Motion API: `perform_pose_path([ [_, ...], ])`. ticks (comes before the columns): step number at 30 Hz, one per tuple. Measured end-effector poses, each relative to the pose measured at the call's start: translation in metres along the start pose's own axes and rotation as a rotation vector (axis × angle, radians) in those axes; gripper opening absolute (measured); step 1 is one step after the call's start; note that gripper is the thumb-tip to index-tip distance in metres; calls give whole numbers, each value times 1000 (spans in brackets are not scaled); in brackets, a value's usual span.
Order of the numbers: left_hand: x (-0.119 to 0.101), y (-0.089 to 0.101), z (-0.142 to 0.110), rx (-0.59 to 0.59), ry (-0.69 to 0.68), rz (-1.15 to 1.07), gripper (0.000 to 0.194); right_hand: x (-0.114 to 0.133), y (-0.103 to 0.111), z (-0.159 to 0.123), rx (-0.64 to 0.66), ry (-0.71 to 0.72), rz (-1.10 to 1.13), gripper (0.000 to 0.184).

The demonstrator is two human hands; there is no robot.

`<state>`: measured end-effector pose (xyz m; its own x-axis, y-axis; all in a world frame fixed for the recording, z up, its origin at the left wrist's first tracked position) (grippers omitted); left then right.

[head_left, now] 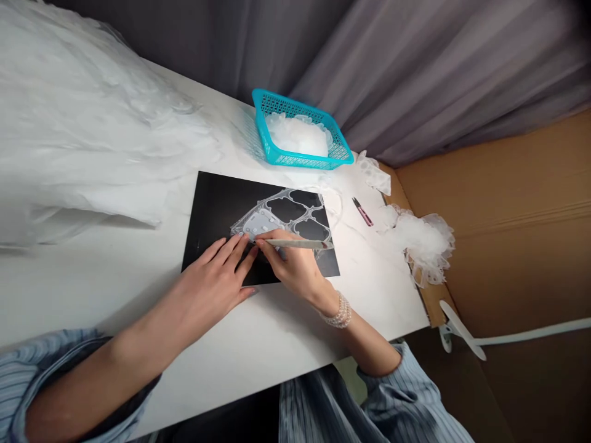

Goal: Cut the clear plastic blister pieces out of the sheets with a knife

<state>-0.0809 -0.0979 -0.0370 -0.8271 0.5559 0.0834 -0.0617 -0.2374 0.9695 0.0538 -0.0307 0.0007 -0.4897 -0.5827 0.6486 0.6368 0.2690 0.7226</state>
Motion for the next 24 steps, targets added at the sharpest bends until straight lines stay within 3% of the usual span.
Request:
perform_pose_path([
  [6,-5,4,1,100,85,-39,72,2,-6,-1,34,35,-185,22],
  [15,-4,4,-3,119,108,-148,73,5,-9,-11,176,131,-380,24],
  [24,-4,5,-6,117,143,-191,67,13,-12,-15,217,227,-501,32],
])
Point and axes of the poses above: each hand's wrist, its own z-axis towards the middle knuckle, its own y-axis out of the back of the hand, x = y × z, the point moved 4 cm from there along z, towards the middle knuckle, and after that the axes turned 2 degrees about x, right-handed, at the moved point
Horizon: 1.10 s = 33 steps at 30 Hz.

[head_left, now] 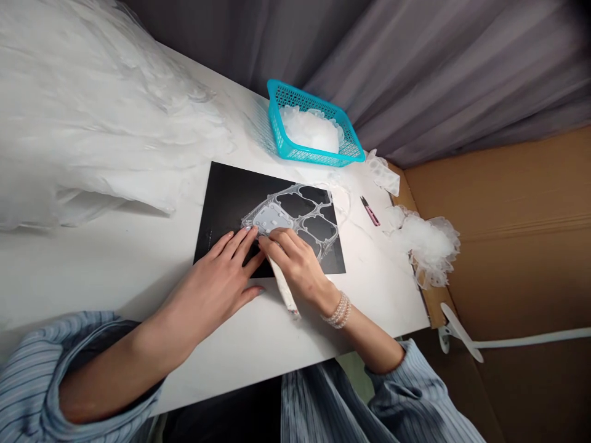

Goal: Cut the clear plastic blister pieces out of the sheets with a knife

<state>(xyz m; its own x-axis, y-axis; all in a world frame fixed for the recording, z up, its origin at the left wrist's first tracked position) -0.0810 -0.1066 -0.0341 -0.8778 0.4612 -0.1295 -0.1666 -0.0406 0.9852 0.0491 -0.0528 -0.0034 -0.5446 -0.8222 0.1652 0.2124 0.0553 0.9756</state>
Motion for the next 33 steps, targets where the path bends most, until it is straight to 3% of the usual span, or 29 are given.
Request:
perform_pose_path([
  [8,-1,-3,0,-41,-14,48,65,0,-15,-2,38,22,-39,41],
  [13,-1,-6,-1,-8,3,41,73,-12,-10,-4,14,-33,184,41],
  [17,-1,-7,-2,9,9,10,75,-25,-1,-5,-82,-113,395,41],
  [21,0,-7,-1,5,10,-12,73,-48,15,2,-219,-317,521,31],
  [25,2,-7,-1,-6,-6,-25,73,-89,28,7,-316,-611,936,23],
  [28,3,-9,-1,-29,-17,-8,67,-118,35,4,-385,-735,1187,22],
  [33,5,-12,-2,-103,-53,3,63,-153,29,-2,-317,-843,1449,14],
])
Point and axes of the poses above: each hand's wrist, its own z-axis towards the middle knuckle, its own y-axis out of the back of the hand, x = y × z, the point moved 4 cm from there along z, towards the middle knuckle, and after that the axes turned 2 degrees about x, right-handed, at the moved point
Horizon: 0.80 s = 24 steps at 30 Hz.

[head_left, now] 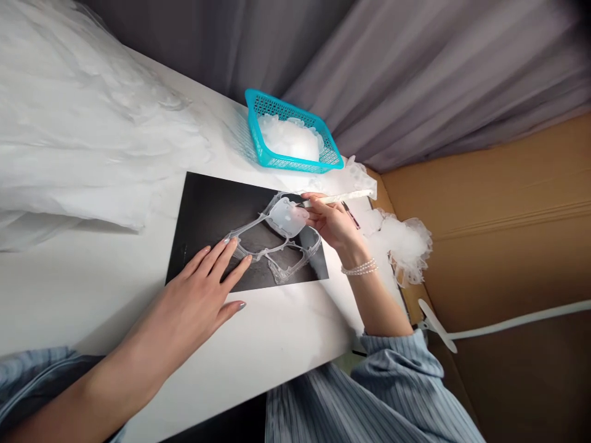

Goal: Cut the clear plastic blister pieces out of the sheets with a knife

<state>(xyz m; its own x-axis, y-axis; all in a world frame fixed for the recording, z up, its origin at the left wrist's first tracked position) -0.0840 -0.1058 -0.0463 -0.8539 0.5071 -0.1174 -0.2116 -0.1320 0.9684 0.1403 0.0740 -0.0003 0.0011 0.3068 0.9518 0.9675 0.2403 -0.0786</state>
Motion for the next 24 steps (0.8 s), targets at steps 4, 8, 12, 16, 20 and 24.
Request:
perform_pose_path([
  [4,0,-1,0,-18,-4,0,65,-7,24,21,-85,-90,135,12],
  [8,0,-1,0,-39,2,-11,64,-9,44,32,-135,-105,182,13],
  [12,1,0,0,-67,-3,-20,65,-10,51,26,-169,-87,231,12],
  [16,1,1,0,-67,-4,-21,66,-14,54,18,-223,-62,272,10],
  [20,3,1,1,-47,-11,-3,68,-12,51,11,-262,-38,319,11],
  [24,5,-1,1,-9,-12,12,68,-4,41,3,-275,1,369,11],
])
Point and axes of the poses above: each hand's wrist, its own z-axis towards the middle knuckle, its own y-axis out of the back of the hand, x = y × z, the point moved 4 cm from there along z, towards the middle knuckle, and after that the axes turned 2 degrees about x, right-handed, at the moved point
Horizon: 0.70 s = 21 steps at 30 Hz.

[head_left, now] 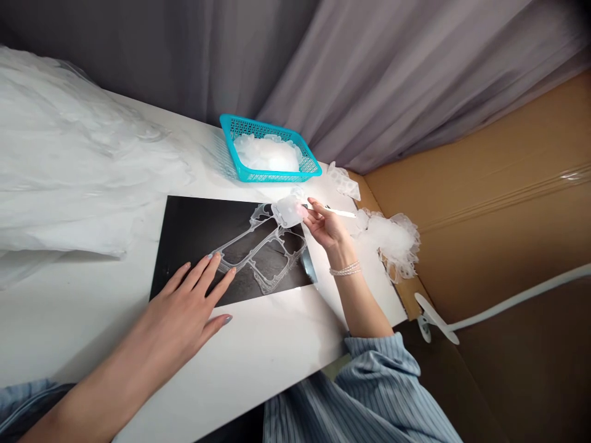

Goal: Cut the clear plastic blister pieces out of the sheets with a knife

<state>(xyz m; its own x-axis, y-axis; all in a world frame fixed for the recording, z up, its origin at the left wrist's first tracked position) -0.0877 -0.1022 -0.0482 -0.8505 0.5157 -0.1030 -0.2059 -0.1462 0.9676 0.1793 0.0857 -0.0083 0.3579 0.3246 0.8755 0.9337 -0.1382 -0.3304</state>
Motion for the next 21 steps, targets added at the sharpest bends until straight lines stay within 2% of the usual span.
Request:
perform_pose_path([
  [4,3,8,4,17,-5,-41,63,1,-13,-16,43,35,14,6],
  [7,6,32,17,3,38,-164,54,-2,-28,-34,146,124,-49,11],
  [9,11,51,31,-24,172,-352,52,-5,-41,-50,214,199,-108,16],
  [11,21,61,46,-24,433,-684,54,-8,-54,-68,262,276,-176,16],
  [13,27,55,59,61,712,-1185,62,-10,-66,-89,308,379,-296,15],
  [14,27,48,65,126,809,-1457,66,-11,-73,-100,360,438,-392,15],
  [16,24,34,77,240,878,-1864,72,-14,-85,-125,591,543,-636,17],
  [18,25,23,83,263,858,-1953,68,-19,-91,-144,874,609,-866,21],
  [19,26,19,84,246,849,-1911,61,-20,-89,-148,950,629,-940,23],
  [20,27,16,84,225,839,-1853,52,-18,-85,-146,937,641,-975,23],
  [21,27,15,83,204,832,-1803,44,-15,-80,-140,841,642,-975,22],
])
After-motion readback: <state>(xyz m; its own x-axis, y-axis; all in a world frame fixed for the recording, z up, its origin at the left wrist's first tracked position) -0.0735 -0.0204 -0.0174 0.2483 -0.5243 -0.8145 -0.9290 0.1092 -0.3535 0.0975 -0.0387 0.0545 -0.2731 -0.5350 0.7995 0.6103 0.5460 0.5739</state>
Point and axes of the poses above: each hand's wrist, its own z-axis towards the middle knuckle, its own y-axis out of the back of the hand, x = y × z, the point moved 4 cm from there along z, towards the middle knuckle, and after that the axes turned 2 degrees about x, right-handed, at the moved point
